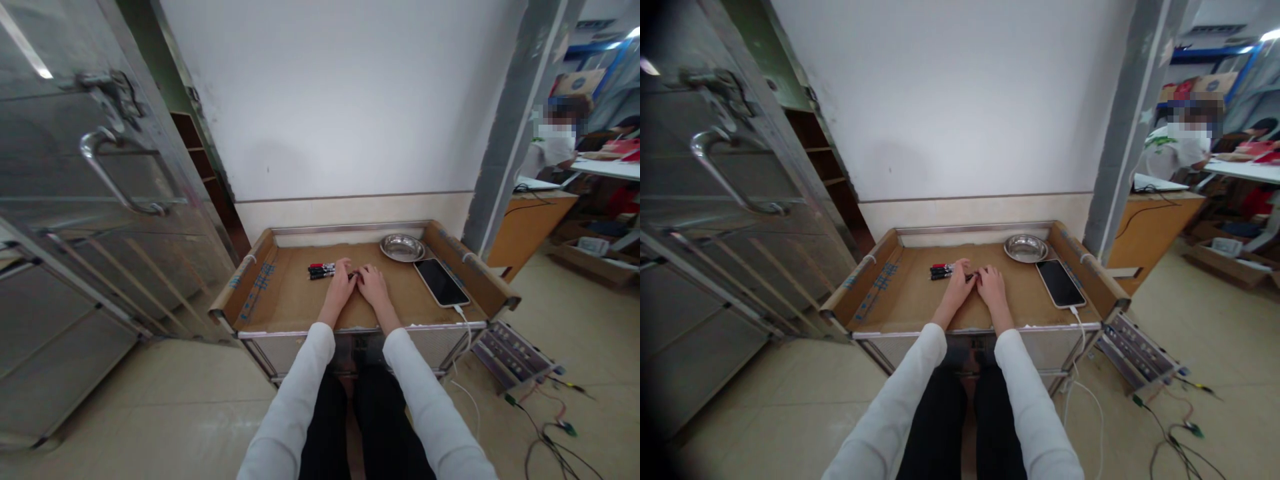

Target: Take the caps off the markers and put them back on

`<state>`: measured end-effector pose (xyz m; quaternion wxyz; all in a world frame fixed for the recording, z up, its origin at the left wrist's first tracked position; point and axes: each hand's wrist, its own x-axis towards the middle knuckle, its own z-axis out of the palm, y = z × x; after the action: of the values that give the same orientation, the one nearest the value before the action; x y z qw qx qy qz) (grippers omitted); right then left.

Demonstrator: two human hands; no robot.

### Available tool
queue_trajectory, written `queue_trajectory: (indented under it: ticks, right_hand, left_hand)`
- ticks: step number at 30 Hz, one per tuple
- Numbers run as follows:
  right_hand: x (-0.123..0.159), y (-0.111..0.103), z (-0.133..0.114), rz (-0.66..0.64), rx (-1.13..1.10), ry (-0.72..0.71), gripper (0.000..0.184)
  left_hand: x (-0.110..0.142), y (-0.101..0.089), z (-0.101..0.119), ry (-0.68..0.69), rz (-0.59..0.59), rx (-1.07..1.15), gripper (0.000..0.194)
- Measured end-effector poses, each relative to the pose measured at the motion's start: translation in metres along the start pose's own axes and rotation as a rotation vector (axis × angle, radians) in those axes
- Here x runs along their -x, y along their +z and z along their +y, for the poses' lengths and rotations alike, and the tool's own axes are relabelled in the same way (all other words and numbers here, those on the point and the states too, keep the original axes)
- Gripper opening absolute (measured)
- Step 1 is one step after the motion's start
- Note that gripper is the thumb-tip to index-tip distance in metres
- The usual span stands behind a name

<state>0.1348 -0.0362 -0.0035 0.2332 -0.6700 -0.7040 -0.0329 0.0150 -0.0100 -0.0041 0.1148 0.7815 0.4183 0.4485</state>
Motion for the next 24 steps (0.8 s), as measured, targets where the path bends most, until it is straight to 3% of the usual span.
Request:
queue_trajectory:
  ticks: [2,6,11,24]
  right_hand:
    - [0.000,-0.001,0.000,0.015,0.020,0.034,0.025]
    - [-0.001,-0.001,0.000,0.003,0.042,0.032,0.026]
    - [-0.002,0.001,-0.001,-0.022,0.034,-0.012,0.026]
    - [0.003,0.002,0.003,0.013,0.002,-0.008,0.020]
  left_hand:
    - [-0.005,0.002,-0.001,-0.004,0.097,0.084,0.033]
    - [-0.010,0.006,0.002,-0.025,0.143,0.215,0.032]
    - [-0.008,0.003,0.005,-0.017,0.211,0.202,0.025]
    - [-0.003,-0.008,0.002,-0.084,0.296,0.157,0.029]
